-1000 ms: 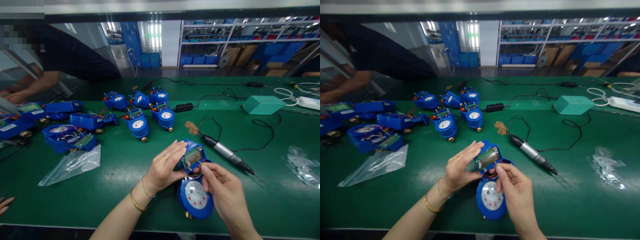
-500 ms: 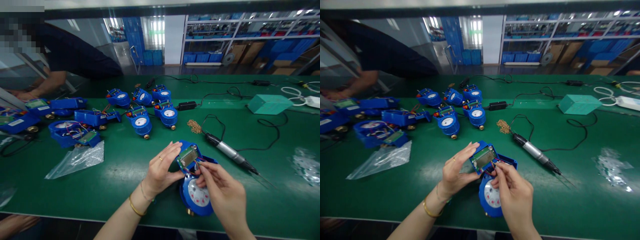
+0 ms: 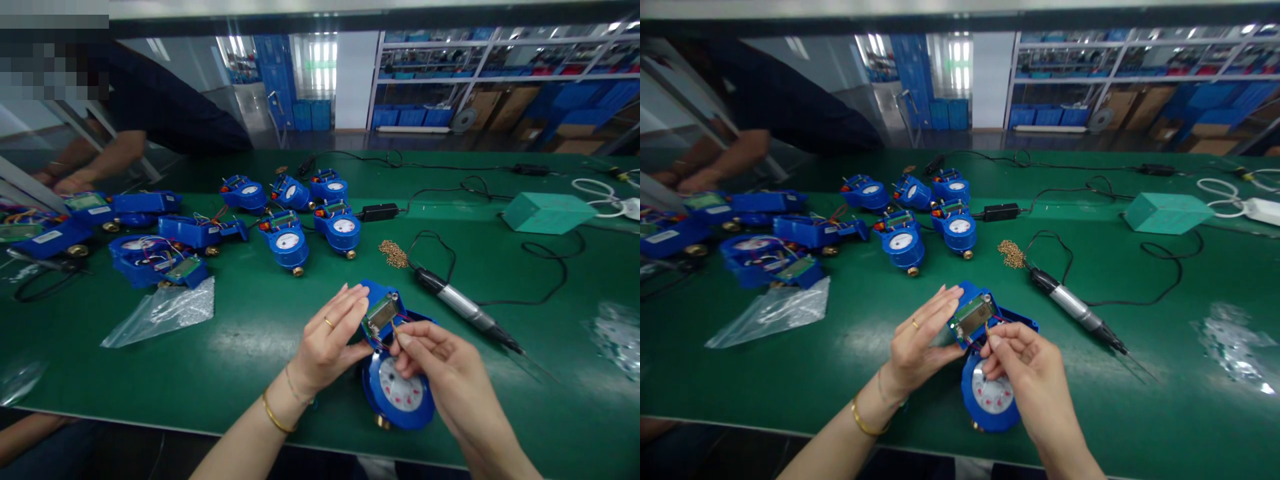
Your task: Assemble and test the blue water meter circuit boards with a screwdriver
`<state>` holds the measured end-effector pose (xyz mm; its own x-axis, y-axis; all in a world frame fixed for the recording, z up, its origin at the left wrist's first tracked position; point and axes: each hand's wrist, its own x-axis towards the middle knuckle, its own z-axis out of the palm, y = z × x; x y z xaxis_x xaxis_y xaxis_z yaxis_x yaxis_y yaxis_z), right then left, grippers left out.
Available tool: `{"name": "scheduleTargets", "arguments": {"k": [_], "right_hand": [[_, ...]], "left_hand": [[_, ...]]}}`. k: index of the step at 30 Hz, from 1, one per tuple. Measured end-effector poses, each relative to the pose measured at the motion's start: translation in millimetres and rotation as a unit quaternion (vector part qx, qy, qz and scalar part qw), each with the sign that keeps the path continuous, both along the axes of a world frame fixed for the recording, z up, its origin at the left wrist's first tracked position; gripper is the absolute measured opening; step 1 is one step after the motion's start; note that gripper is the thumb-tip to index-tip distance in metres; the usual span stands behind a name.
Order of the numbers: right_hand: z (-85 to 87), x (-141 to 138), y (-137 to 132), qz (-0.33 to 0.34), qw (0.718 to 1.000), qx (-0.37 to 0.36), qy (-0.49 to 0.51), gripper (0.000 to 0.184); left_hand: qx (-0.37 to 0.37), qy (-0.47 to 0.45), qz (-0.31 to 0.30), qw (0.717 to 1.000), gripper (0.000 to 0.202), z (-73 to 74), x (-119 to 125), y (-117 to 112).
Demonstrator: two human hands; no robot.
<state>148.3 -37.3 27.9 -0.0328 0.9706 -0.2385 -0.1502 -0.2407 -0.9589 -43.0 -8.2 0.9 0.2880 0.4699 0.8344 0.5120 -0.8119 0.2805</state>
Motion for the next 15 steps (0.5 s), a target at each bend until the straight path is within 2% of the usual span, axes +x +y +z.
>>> {"name": "scheduleTargets", "arguments": {"k": [3,5,9,15], "right_hand": [[-2.8,4,3,0.033,0.999,-0.030,0.007,0.041],[-6.0,3,3,0.012,1.000,-0.028,0.003,0.045],[-8.8,-7,-2,-0.053,0.998,0.015,0.001,0.045],[-6.1,-15,-10,-0.105,0.989,0.096,-0.044,0.032]], "left_hand": [[0.001,-0.010,0.004,1.000,0.059,1.1,2,0],[-0.007,-0.020,0.009,1.000,0.058,1.5,3,0],[-0.017,-0.031,0.018,0.999,0.058,1.7,4,0],[-0.025,-0.042,0.028,0.998,0.062,0.5,4,0]]}}
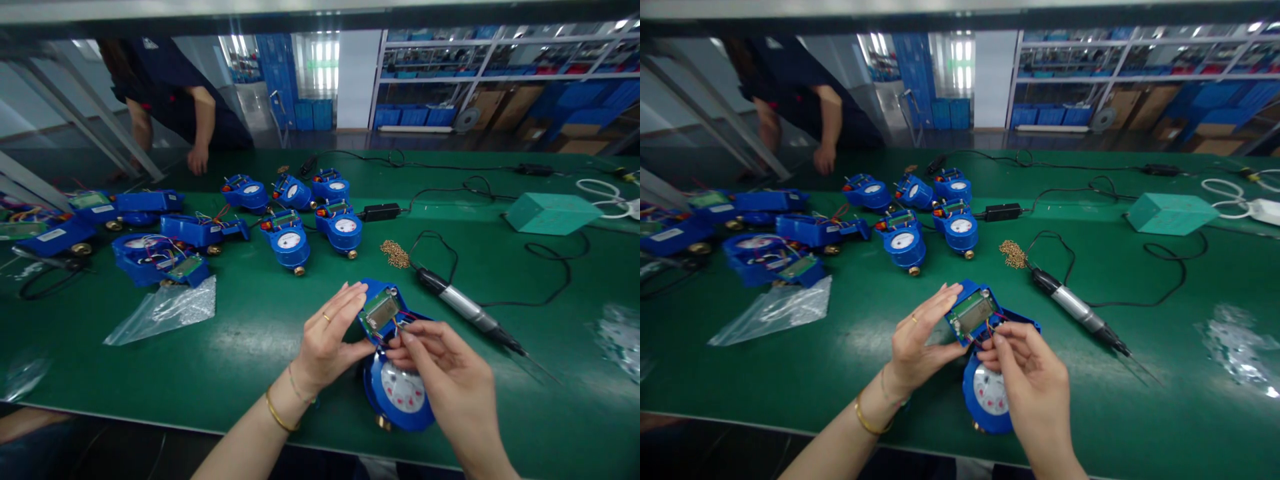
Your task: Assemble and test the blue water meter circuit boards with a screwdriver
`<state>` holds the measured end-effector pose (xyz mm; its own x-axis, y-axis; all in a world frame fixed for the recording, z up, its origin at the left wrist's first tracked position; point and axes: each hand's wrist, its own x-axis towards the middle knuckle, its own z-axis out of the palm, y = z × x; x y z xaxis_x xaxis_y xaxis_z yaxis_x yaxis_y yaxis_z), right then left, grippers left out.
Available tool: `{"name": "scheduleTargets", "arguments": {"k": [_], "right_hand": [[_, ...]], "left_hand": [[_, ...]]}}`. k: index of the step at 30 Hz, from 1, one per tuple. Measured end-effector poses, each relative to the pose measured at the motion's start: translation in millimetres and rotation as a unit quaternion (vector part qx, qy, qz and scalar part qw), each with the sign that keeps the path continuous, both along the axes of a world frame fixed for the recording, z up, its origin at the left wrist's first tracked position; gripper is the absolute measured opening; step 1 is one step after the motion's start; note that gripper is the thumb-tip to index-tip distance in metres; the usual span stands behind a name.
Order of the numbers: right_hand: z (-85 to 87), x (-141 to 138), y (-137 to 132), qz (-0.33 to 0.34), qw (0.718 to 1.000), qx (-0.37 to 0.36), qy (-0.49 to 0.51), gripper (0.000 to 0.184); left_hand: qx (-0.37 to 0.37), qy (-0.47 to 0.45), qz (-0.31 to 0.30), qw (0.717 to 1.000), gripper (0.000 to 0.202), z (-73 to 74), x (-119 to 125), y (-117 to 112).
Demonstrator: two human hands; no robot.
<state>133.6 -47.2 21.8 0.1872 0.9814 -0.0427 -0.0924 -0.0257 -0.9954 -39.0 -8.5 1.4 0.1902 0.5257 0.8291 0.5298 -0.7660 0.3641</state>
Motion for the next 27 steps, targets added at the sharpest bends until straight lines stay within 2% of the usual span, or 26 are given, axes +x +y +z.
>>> {"name": "scheduleTargets", "arguments": {"k": [5,15,20,23,27], "right_hand": [[-0.4,1,-2,0.002,1.000,0.021,-0.017,0.028],[7.8,7,8,0.052,0.997,-0.054,-0.021,0.046],[1.4,9,4,0.074,0.990,0.002,-0.122,0.035],[-4.7,6,0,0.048,0.961,0.090,-0.258,0.024],[-11.8,0,-2,0.002,0.872,0.210,-0.442,0.014]], "left_hand": [[0.000,-0.001,0.003,1.000,0.062,-1.4,0,0],[0.023,0.035,0.002,0.999,0.059,3.1,-5,-1],[0.032,0.060,-0.006,0.998,0.063,5.2,-8,-1],[0.027,0.065,0.006,0.998,0.062,5.3,-8,-3],[0.018,0.064,0.009,0.998,0.057,3.7,-7,-4]]}}
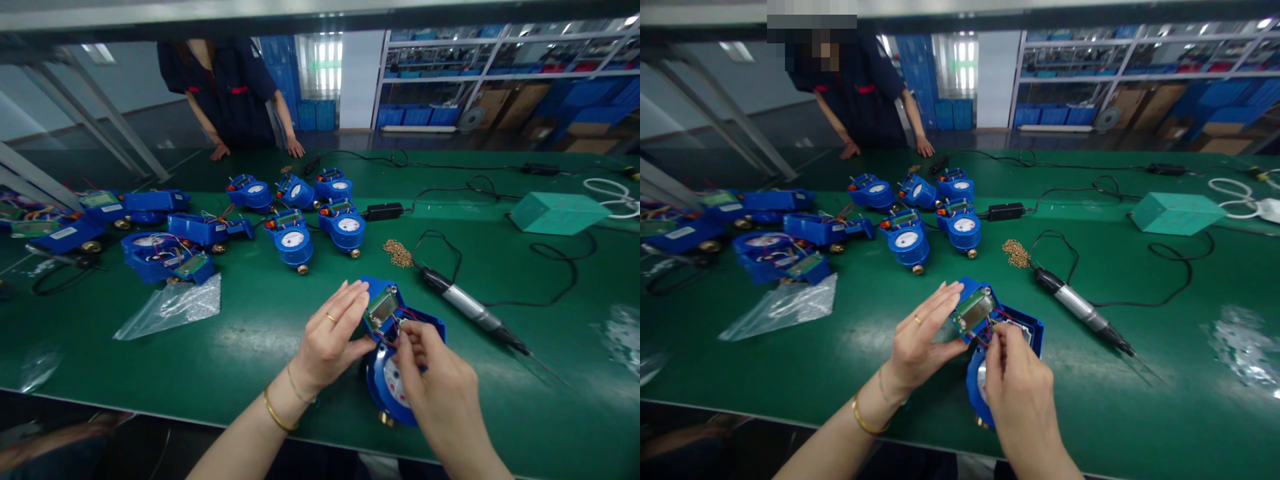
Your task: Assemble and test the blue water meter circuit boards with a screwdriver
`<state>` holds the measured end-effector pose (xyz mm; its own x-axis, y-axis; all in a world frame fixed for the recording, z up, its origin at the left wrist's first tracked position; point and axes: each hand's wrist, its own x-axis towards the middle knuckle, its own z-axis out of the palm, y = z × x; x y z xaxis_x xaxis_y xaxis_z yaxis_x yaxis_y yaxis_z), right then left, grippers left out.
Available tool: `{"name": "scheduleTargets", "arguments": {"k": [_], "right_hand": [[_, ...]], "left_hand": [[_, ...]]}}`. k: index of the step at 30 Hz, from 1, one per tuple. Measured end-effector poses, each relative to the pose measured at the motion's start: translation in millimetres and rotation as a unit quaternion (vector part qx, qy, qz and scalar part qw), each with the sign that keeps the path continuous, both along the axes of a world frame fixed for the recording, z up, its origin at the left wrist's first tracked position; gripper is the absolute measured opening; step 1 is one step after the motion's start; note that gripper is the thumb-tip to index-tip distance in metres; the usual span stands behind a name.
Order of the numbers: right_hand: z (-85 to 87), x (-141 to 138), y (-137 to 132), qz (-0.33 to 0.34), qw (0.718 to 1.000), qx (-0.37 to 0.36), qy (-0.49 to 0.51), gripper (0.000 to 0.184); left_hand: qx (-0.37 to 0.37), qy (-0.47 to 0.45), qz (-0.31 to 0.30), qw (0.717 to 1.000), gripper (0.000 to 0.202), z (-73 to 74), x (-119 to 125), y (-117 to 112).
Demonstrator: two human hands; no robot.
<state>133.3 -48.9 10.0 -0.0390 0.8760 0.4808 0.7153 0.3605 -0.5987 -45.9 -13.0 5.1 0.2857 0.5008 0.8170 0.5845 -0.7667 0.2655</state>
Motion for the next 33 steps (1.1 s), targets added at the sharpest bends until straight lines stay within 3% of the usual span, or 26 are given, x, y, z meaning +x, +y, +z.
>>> {"name": "scheduleTargets", "arguments": {"k": [5,10,17,21,26,30,33], "right_hand": [[-0.9,-4,5,-0.027,0.988,0.079,-0.133,0.016],[1.9,-2,8,0.006,0.991,0.056,-0.122,0.016],[3.0,-13,1,-0.073,0.968,0.127,-0.203,0.022],[7.2,-18,-1,-0.079,0.950,0.157,-0.257,0.021],[7.9,-19,-2,-0.079,0.948,0.158,-0.265,0.018],[7.0,-14,0,-0.084,0.972,0.104,-0.192,0.024],[7.0,-3,6,-0.046,0.997,-0.032,-0.055,0.026]], "left_hand": [[-0.015,0.010,0.008,1.000,0.058,-1.5,0,-1],[-0.022,0.013,0.010,1.000,0.059,-3.2,0,-2],[-0.030,0.006,0.017,0.999,0.061,-4.2,1,-4],[-0.028,0.000,0.013,1.000,0.060,-4.8,1,-3],[-0.024,-0.004,0.013,1.000,0.059,-6.9,1,-4],[-0.033,-0.009,0.007,0.999,0.059,-8.8,0,-5],[-0.035,-0.010,0.001,0.999,0.059,-9.3,-1,-6]]}}
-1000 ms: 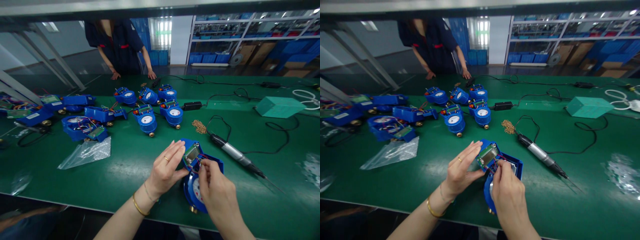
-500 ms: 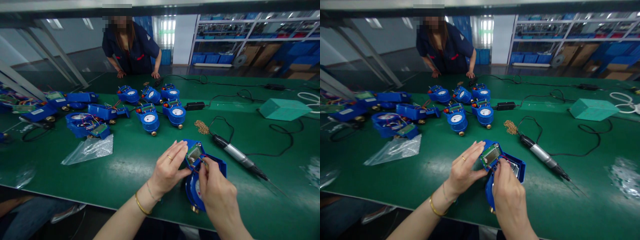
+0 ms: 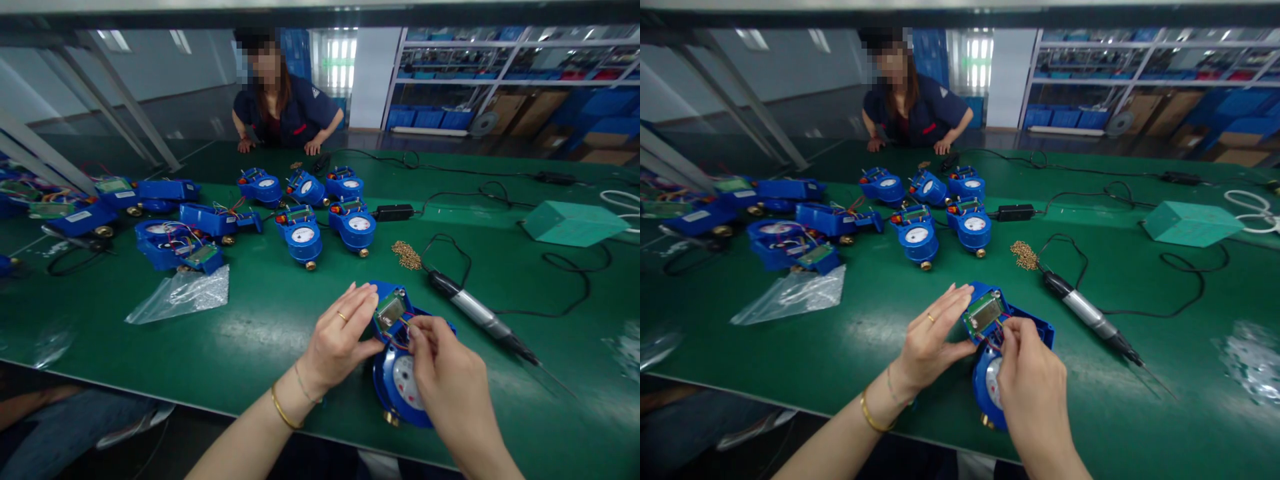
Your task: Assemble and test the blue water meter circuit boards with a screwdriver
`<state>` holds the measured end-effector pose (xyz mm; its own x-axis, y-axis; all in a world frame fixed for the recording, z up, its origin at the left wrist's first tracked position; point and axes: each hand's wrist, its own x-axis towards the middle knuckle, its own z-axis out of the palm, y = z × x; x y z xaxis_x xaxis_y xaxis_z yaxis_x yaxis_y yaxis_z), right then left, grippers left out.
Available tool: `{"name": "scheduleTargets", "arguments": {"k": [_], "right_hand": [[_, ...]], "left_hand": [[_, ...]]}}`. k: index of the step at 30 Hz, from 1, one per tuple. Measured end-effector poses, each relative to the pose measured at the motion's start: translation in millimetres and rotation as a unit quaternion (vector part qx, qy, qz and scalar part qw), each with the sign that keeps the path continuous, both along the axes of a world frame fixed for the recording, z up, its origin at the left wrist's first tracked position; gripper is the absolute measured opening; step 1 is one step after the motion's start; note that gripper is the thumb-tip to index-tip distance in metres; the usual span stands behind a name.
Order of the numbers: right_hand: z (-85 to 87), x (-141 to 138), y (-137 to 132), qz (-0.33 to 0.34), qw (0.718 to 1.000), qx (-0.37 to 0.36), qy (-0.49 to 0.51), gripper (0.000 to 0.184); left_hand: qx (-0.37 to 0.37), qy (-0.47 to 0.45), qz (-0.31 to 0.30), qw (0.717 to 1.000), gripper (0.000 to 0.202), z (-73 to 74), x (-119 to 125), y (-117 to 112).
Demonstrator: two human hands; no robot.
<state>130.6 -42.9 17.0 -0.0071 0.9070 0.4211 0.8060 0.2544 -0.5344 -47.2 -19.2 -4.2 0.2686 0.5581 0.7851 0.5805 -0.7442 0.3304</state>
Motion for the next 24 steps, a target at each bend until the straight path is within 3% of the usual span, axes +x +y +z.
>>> {"name": "scheduleTargets", "arguments": {"k": [4,7,18,24], "right_hand": [[-3.1,18,10,0.060,0.966,-0.194,0.163,0.033],[-7.1,26,14,0.080,0.941,-0.254,0.208,0.038],[2.6,20,8,0.058,0.920,-0.275,0.275,0.045],[-0.4,21,10,0.071,0.903,-0.286,0.314,0.046]], "left_hand": [[0.000,0.001,-0.006,1.000,0.060,-0.5,0,0],[0.003,-0.010,-0.010,1.000,0.062,-1.3,0,1],[-0.048,-0.102,-0.011,0.994,0.066,-8.6,3,4],[-0.068,-0.118,-0.007,0.991,0.065,-8.2,4,4]]}}
